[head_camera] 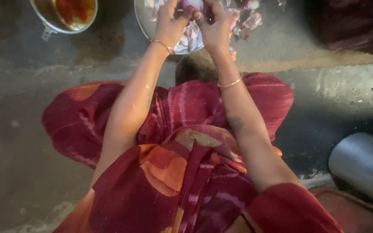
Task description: The person sits cross-legged on the floor and peels red onions by hand, removing the dry outer skins. The peeled onions are placed into a metal bowl, while the discarded skins are dropped onto the floor beside them.
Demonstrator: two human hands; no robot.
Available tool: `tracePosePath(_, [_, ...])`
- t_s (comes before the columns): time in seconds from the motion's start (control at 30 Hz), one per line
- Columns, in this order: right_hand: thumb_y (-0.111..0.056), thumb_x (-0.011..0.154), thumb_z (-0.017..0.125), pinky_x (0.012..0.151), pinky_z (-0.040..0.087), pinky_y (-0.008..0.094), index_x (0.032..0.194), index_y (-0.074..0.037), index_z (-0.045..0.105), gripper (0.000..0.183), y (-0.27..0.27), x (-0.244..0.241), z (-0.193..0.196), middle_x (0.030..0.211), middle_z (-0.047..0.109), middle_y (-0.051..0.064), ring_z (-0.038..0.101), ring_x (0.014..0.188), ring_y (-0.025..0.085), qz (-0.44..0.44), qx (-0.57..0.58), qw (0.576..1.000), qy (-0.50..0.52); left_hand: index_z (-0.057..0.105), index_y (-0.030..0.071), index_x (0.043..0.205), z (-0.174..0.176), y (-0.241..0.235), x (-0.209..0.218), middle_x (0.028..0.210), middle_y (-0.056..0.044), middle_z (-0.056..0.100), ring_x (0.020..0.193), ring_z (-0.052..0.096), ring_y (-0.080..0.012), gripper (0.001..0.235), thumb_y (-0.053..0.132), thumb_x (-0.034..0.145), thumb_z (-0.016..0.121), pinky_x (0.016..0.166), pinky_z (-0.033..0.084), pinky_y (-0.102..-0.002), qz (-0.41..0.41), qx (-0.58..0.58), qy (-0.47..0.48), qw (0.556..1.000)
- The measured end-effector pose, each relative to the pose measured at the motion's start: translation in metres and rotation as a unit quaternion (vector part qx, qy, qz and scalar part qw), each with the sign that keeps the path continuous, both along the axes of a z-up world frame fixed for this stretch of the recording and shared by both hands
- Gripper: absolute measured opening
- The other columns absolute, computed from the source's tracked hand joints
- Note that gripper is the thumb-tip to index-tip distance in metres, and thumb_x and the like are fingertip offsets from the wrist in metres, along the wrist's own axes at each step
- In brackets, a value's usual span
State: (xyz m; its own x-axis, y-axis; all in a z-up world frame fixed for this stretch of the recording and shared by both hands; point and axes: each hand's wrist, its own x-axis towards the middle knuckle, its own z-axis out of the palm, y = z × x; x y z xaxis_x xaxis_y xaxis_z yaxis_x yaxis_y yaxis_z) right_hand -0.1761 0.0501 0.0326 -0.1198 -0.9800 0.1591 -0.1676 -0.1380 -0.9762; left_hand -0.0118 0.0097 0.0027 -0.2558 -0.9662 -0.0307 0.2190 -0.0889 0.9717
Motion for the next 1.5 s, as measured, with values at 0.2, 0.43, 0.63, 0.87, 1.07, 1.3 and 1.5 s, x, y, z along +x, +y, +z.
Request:
tracePosePath(0.2, [-0.008,0.095,0.078,0.085,0.057,0.027,0.128,0.001,0.068,0.036,0.006,0.005,-0.018,0.105,0.075,0.006,0.068,0.092,0.012,0.007,0.112,0.988,0.106,0.073,-0.004,0.111,-0.052,0.019,-0.008,0.091,-0.006,0.077,0.077,0.071,-0.0098,0.02,0.008,0.095,0.078,0.071,0.06,-0.027,0.05,0.158,-0.163,0.973])
tracePosePath(0.43, [0.0,0.1,0.076,0.095,0.055,0.027,0.135,0.0,0.062,0.038,0.002,0.004,0.027,0.121,0.069,0.005,0.064,0.107,0.011,0.006,0.015,0.998,-0.064,0.063,0.0,0.125,0.026,0.0,-0.001,0.104,-0.003,0.073,0.088,0.07,-0.0092,0.028,0.009,0.101,0.073,0.078,0.058,-0.026,-0.004,-0.039,-0.043,0.998])
tracePosePath(0.63, [-0.002,0.098,0.076,0.087,0.053,0.025,0.135,-0.002,0.065,0.04,0.002,0.003,0.009,0.114,0.069,0.002,0.061,0.097,0.01,-0.018,0.032,0.999,-0.013,0.064,-0.001,0.121,0.019,0.0,0.0,0.104,-0.003,0.072,0.091,0.069,-0.0104,0.021,0.012,0.106,0.072,0.083,0.057,-0.028,0.0,-0.111,-0.088,0.99])
tracePosePath(0.87, [-0.011,0.096,0.078,0.093,0.057,0.028,0.132,-0.002,0.066,0.039,-0.003,0.0,-0.001,0.118,0.074,0.005,0.068,0.103,0.013,-0.003,0.122,0.993,0.009,0.073,0.0,0.111,0.008,0.012,-0.005,0.095,-0.003,0.075,0.081,0.067,-0.0098,0.022,0.014,0.094,0.075,0.071,0.054,-0.025,0.015,0.12,-0.076,0.99])
tracePosePath(1.07, [-0.011,0.097,0.077,0.1,0.054,0.03,0.137,-0.002,0.063,0.043,0.003,0.0,0.029,0.133,0.068,0.008,0.065,0.117,0.015,0.002,0.031,0.998,-0.047,0.071,-0.001,0.112,0.055,-0.001,0.004,0.095,-0.005,0.074,0.084,0.065,-0.0101,0.021,0.016,0.1,0.075,0.076,0.055,-0.027,0.001,-0.065,-0.183,0.981])
tracePosePath(1.3, [-0.011,0.085,0.082,0.095,0.058,0.033,0.122,-0.006,0.071,0.038,-0.004,0.01,-0.013,0.118,0.074,0.012,0.072,0.108,0.023,-0.071,-0.026,0.996,0.043,0.065,0.002,0.123,0.025,0.003,0.001,0.102,0.001,0.07,0.089,0.063,-0.0081,0.025,0.02,0.105,0.065,0.08,0.053,-0.025,-0.003,0.004,-0.111,0.994])
tracePosePath(1.5, [-0.018,0.087,0.082,0.086,0.056,0.034,0.12,-0.01,0.074,0.035,0.01,0.01,0.002,0.107,0.075,0.01,0.071,0.096,0.023,-0.089,0.064,0.99,0.09,0.065,-0.004,0.111,-0.033,0.009,-0.002,0.09,-0.003,0.06,0.077,0.053,-0.012,0.011,0.007,0.111,0.064,0.069,0.043,-0.026,-0.033,0.171,0.015,0.985])
